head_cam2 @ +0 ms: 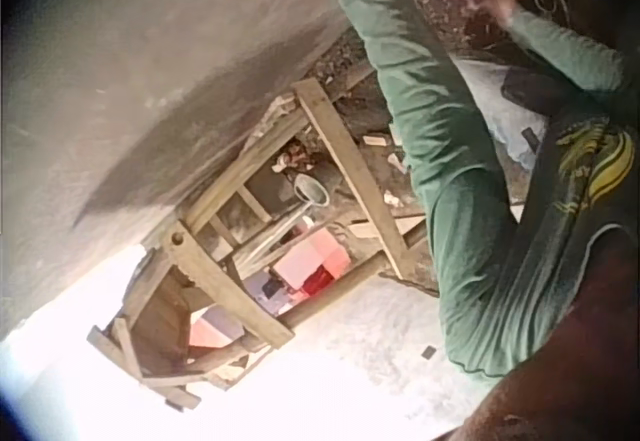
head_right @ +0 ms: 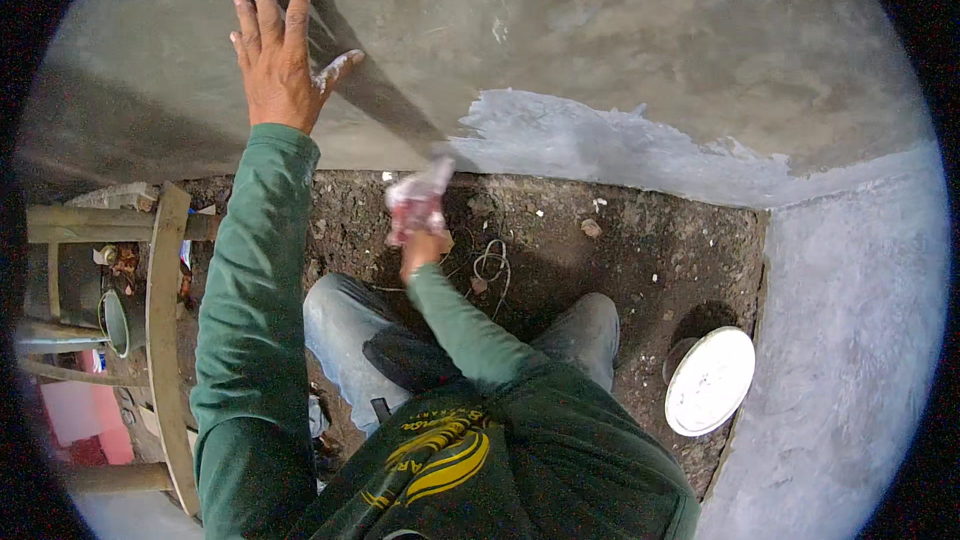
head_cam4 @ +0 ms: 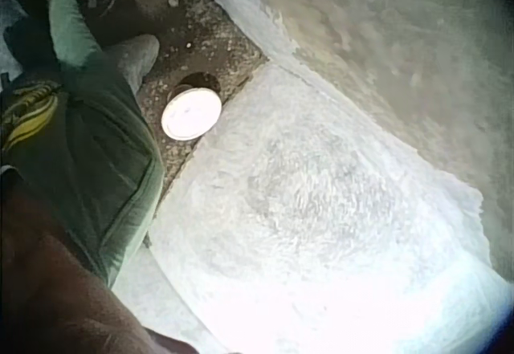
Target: Applying plaster to a wall with a putty knife.
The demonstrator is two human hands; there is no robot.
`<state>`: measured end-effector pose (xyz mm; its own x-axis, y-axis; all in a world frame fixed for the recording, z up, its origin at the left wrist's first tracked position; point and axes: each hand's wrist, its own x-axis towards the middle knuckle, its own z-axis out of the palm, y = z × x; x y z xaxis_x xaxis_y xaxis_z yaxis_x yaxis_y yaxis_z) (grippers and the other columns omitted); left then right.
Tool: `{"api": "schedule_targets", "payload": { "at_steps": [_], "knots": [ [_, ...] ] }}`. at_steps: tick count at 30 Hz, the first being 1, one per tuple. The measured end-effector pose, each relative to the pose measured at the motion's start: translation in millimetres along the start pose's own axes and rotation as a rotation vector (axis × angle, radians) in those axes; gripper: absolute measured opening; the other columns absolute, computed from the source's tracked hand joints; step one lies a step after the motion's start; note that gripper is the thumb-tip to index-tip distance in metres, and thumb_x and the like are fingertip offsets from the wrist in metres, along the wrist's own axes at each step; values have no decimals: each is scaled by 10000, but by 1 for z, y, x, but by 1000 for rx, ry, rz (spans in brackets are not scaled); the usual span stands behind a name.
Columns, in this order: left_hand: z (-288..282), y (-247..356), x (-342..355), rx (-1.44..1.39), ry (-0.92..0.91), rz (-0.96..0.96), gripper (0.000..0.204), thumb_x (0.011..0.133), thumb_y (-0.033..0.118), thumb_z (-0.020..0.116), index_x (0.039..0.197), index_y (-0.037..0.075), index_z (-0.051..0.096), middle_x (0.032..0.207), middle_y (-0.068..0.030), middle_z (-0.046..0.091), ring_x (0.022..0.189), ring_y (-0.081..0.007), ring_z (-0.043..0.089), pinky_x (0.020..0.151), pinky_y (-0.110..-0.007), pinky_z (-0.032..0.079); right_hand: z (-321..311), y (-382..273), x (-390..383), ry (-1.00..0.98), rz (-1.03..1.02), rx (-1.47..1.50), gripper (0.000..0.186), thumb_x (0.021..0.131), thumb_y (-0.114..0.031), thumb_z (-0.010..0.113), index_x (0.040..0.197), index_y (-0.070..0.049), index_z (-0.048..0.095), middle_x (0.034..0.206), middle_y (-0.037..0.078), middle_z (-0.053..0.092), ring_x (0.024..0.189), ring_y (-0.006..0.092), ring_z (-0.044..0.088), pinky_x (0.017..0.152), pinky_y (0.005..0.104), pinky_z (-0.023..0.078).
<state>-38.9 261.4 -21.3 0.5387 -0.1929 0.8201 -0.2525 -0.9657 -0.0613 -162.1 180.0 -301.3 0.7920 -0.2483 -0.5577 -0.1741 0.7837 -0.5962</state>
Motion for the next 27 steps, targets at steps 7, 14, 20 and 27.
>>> {"api": "schedule_targets", "payload": {
  "at_steps": [7, 14, 20, 27],
  "knots": [
    [3, 4, 0, -25, 11, 5, 1079, 628, 446, 821, 1503, 330, 201, 1591, -102, 76, 1441, -393, 106, 1084, -632, 262, -30, -68, 87, -3, 53, 273, 222, 924, -60, 470, 1136, -49, 531, 1062, 101, 595, 1017, 273, 585, 954, 464, 480],
    [-3, 3, -4, -44, 5, -36, 1045, 643, 406, 818, 1494, 358, 213, 1593, -54, 90, 1443, -369, 121, 1095, -622, 262, 29, -212, -49, -269, -312, -244, 337, 891, -11, 511, 1226, -40, 516, 1210, 154, 571, 1162, 289, 537, 1048, 464, 411],
    [-9, 1, -3, -64, 25, -63, 1032, 643, 356, 818, 1480, 403, 217, 1591, 21, 110, 1445, -311, 155, 1102, -618, 268, -51, -373, -141, -424, -754, 47, 445, 879, 7, 497, 1316, 53, 425, 1316, 191, 506, 1228, 305, 481, 1067, 455, 378],
    [-12, 13, -1, 33, -85, -77, 1047, 620, 286, 843, 1485, 341, 257, 1581, -14, 178, 1434, -313, 205, 1088, -569, 291, -255, -433, -240, 198, -1043, 146, 416, 864, -17, 533, 1276, 11, 488, 1260, 157, 569, 1121, 295, 567, 965, 468, 466]
  ]
}}
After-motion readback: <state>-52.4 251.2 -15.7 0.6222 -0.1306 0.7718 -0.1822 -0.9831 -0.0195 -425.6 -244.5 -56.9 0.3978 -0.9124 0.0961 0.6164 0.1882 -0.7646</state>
